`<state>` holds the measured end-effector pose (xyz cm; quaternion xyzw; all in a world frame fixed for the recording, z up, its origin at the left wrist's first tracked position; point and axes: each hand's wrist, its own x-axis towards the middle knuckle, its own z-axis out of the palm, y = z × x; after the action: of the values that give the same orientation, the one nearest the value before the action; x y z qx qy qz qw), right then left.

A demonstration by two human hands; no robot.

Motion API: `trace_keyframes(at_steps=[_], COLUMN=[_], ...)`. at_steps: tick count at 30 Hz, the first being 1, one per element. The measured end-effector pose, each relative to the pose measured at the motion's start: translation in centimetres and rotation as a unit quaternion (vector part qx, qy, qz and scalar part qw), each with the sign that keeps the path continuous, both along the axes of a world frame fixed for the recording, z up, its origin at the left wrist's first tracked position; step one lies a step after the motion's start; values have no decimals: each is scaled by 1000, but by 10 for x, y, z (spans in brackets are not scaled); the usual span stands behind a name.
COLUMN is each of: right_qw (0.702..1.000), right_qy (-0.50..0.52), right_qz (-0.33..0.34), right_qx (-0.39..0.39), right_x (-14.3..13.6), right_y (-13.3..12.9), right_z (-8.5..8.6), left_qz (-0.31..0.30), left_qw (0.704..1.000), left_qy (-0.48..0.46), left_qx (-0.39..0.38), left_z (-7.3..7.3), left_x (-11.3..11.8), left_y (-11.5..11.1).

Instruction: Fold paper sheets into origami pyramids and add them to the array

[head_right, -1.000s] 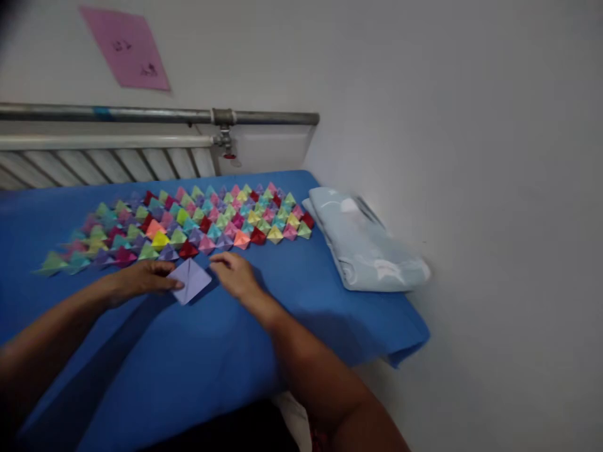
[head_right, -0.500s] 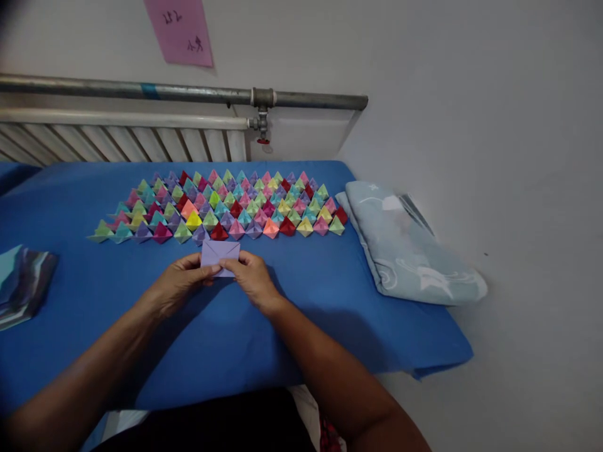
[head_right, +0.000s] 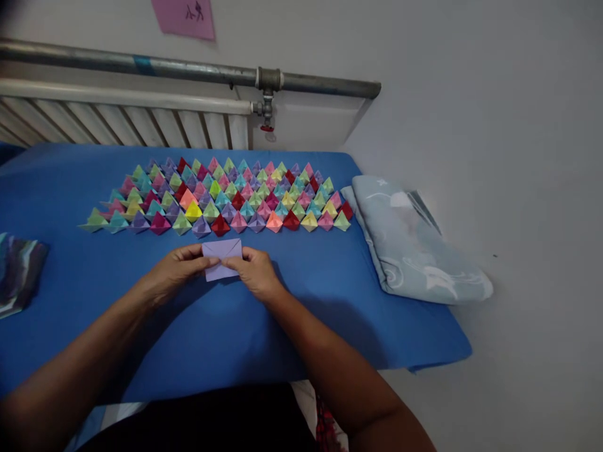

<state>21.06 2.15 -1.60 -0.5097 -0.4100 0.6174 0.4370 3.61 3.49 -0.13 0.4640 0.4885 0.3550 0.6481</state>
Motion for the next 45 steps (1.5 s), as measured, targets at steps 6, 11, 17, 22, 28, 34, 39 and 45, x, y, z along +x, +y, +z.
trace_keyframes(at_steps=[6, 11, 17, 22, 28, 34, 39, 45], right_qw=[998, 901, 617, 564, 644, 739, 803, 838], right_qy=[-54, -286, -511, -562, -551, -501, -463, -449], right_qz=[21, 11, 95, 162, 211, 178, 145, 117], right_qx=[22, 326, 591, 584, 487, 414, 347, 288], right_x=[-2, 4, 10, 5, 11, 17, 15, 10], right_y=[1, -2, -10, -20, -36, -38, -32, -27], right_z=[-4, -6, -10, -19, -18, -19, -21, -19], left_qz=[-62, -106, -105, -161, -189, -140, -118, -96], left_qw=[996, 945, 686, 601, 629, 693, 736, 771], left_qy=[56, 149, 354, 437, 425, 413, 423, 445], left_qx=[43, 272, 627, 649, 623, 575, 515, 445], left_z=[11, 7, -15, -25, -25, -31, -33, -34], left_x=[-8, -20, -35, -42, -51, -49, -44, -39], left_y=[15, 13, -6, -22, -41, -48, -44, -34])
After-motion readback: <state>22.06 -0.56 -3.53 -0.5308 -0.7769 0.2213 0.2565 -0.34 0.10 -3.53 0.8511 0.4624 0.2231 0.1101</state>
